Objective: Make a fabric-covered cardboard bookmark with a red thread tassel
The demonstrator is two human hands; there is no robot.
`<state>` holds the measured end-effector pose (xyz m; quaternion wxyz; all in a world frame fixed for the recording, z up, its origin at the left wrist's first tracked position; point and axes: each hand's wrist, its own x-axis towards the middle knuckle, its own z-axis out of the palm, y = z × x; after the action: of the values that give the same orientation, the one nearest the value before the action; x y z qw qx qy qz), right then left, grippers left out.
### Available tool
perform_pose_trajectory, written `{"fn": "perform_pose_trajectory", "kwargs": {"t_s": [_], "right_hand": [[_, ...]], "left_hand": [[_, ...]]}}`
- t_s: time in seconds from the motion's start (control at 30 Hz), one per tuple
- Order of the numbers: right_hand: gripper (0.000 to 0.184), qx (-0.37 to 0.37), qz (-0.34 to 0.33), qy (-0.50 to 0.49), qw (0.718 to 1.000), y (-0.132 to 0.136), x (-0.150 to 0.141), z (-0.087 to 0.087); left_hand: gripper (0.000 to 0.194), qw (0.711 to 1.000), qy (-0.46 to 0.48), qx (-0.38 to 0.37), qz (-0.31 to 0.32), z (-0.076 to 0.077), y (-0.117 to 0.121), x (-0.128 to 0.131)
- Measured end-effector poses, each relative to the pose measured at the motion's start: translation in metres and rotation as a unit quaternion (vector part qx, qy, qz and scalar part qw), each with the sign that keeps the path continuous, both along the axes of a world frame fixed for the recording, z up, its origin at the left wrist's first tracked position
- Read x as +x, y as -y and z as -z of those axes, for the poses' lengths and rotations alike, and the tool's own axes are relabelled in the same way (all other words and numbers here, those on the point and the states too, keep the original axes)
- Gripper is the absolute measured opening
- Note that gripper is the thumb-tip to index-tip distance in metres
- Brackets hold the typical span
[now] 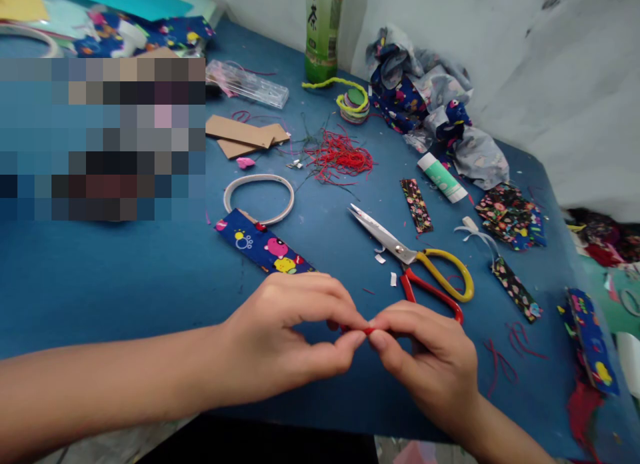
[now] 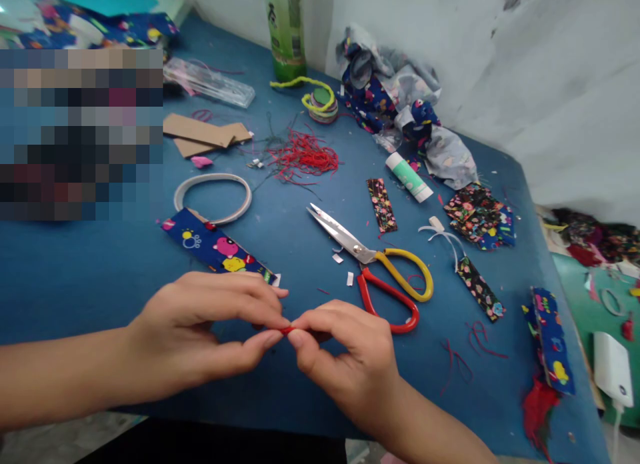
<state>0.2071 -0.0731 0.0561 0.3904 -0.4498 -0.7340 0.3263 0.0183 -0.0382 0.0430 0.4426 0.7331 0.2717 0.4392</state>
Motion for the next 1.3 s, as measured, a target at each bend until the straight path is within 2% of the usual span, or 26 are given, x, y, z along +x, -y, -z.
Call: {"fn": "perform_pose_trajectory", "kwargs": {"t_s": [0.27,0.4,0.57,0.73,0.83,1.17,1.3], "right_hand": [[0.005,0.048,0.003,0.035,0.998,-0.0008,-0.0023,-0.0005],[0.005,0.060,0.000,0.037,0.998,0.0001,-0.0045,0.0000],[0.006,0.063,0.006,0.035,0.997,-0.0001,-0.0042,0.0002],[0.008,0.025,0.023,0.017,0.999,-0.0021,-0.0020,-0.0006],[0.008,-0.003,0.037,0.007,0.999,-0.0025,-0.0014,-0.0024],[0.007,-0.004,0.021,0.003,1.000,-0.0018,-0.0026,-0.0003],[0.008,0.027,0.020,0.026,0.999,-0.0021,-0.0034,0.0004]], "left_hand": [[0.007,0.997,-0.039,0.054,-0.025,-0.0013,-0.0003,0.0005],[0.010,0.998,-0.048,0.044,-0.025,-0.0003,-0.0005,0.0015],[0.010,0.999,-0.044,-0.019,-0.019,0.0012,-0.0012,0.0010],[0.009,0.987,-0.048,-0.152,0.037,-0.0009,-0.0057,-0.0014],[0.010,0.982,-0.022,-0.179,0.060,-0.0017,-0.0083,-0.0014],[0.010,0.989,-0.043,-0.135,0.035,-0.0021,-0.0047,-0.0010],[0.012,0.994,-0.055,-0.096,0.009,0.0005,-0.0033,0.0015]]}}
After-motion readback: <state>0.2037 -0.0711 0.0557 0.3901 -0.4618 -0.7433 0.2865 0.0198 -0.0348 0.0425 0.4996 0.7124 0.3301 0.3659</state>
